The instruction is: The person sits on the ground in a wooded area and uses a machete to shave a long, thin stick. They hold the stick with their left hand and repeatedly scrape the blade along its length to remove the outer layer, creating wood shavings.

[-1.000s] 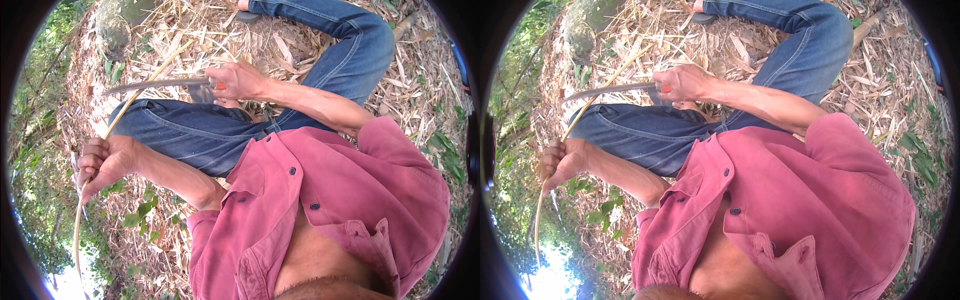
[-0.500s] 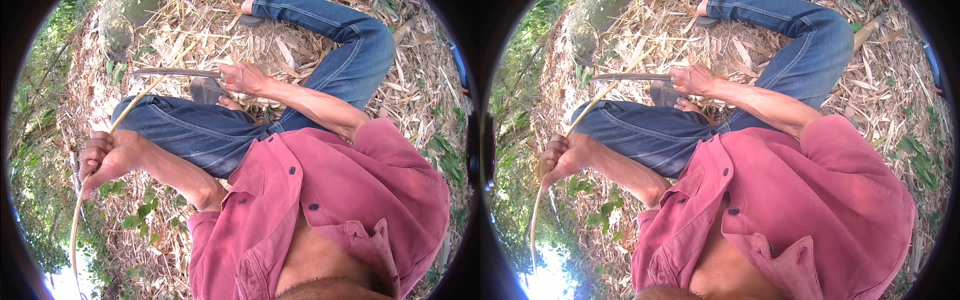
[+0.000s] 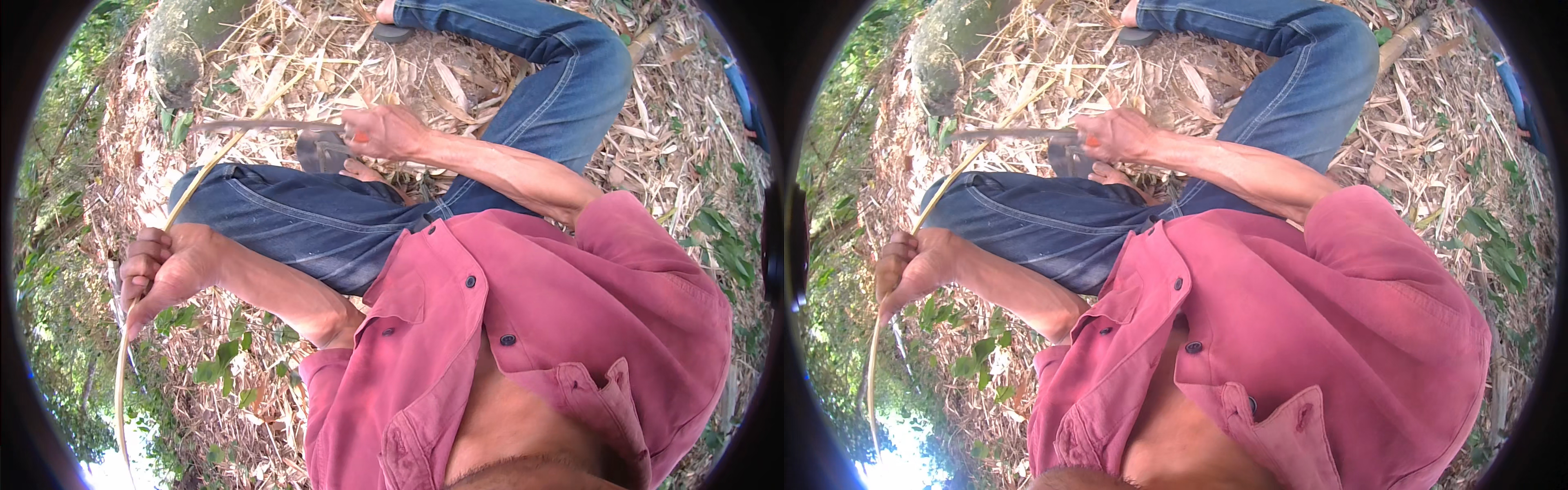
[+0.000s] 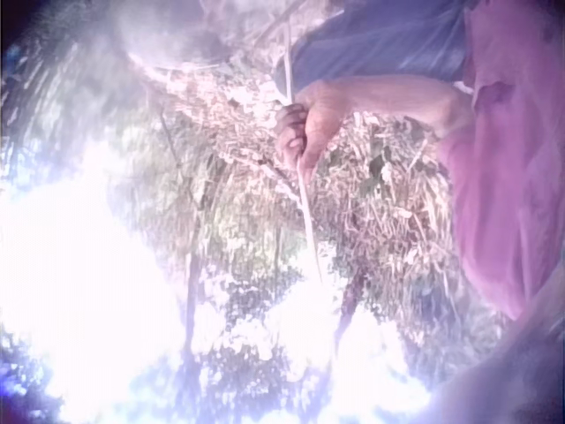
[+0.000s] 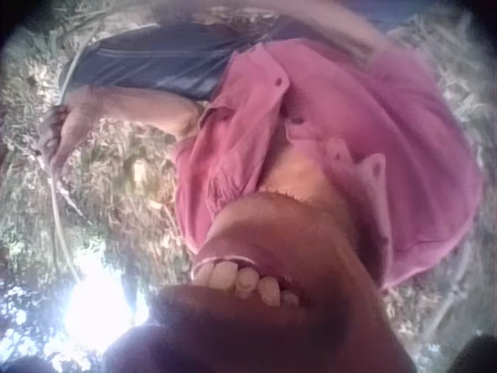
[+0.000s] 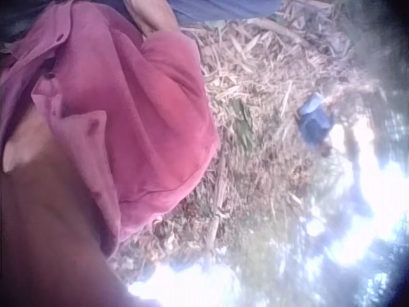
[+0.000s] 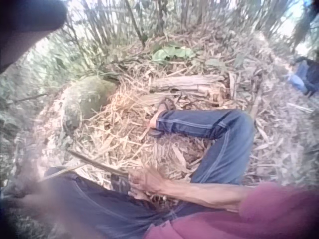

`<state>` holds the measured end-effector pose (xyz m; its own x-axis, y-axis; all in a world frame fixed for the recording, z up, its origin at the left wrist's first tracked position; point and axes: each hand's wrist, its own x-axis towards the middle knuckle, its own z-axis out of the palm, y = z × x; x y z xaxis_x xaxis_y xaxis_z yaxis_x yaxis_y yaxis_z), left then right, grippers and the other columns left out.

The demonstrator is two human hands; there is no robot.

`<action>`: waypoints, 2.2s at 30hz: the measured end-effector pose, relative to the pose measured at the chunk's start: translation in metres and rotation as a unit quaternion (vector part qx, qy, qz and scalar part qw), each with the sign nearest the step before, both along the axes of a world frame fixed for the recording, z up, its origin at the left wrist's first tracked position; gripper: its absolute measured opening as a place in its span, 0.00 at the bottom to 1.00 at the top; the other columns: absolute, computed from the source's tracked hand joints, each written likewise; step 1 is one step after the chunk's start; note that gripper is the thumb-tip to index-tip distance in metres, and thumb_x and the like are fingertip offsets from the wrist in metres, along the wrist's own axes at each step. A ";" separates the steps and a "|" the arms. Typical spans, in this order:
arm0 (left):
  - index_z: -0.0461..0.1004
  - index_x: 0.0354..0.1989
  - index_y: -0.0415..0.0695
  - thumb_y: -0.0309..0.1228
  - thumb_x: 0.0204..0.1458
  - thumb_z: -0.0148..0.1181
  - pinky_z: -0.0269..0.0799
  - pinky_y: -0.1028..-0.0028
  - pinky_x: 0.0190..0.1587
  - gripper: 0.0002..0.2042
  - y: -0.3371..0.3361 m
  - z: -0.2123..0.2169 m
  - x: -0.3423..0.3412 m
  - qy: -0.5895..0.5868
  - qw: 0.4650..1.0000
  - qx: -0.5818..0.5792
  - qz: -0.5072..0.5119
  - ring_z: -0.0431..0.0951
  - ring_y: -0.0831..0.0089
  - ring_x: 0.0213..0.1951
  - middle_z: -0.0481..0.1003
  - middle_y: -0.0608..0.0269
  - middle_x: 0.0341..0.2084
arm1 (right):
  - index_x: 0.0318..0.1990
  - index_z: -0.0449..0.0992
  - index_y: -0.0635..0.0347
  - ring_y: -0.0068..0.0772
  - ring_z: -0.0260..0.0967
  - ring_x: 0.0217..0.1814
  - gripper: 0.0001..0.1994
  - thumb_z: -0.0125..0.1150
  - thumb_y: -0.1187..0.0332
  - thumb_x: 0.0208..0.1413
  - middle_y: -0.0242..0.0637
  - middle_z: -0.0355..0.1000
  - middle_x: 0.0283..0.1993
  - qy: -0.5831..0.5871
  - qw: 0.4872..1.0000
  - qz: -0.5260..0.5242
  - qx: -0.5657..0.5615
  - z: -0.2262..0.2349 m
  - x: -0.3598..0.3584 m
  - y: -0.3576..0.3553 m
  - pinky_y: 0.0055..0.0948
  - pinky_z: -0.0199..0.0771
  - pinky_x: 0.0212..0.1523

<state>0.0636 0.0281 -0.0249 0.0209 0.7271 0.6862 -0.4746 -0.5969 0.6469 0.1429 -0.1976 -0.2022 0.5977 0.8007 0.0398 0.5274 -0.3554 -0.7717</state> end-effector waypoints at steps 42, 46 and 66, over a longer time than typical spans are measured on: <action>0.49 0.15 0.54 0.68 0.49 0.29 0.45 0.81 0.16 0.29 -0.004 0.041 0.025 0.001 0.994 -0.076 0.083 0.47 0.81 0.11 0.47 0.76 0.08 | 0.32 0.67 0.64 0.50 0.71 0.25 0.15 0.54 0.59 0.50 0.52 0.70 0.22 0.136 0.983 0.011 -0.121 0.014 0.000 0.006 0.45 0.69 0.27; 0.50 0.15 0.55 0.67 0.51 0.28 0.47 0.81 0.16 0.28 0.005 0.034 0.018 -0.035 0.995 -0.073 0.066 0.47 0.82 0.11 0.47 0.77 0.07 | 0.34 0.64 0.63 0.52 0.71 0.26 0.14 0.55 0.61 0.49 0.52 0.70 0.22 0.149 0.985 0.003 -0.084 0.024 -0.013 0.010 0.46 0.70 0.27; 0.50 0.17 0.52 0.63 0.49 0.42 0.37 0.81 0.14 0.27 0.018 0.038 -0.010 -0.097 0.983 -0.145 0.066 0.43 0.84 0.12 0.44 0.76 0.09 | 0.50 0.64 0.58 0.56 0.70 0.42 0.24 0.54 0.53 0.50 0.56 0.72 0.37 0.124 0.969 -0.017 -0.212 -0.023 -0.009 -0.004 0.48 0.69 0.43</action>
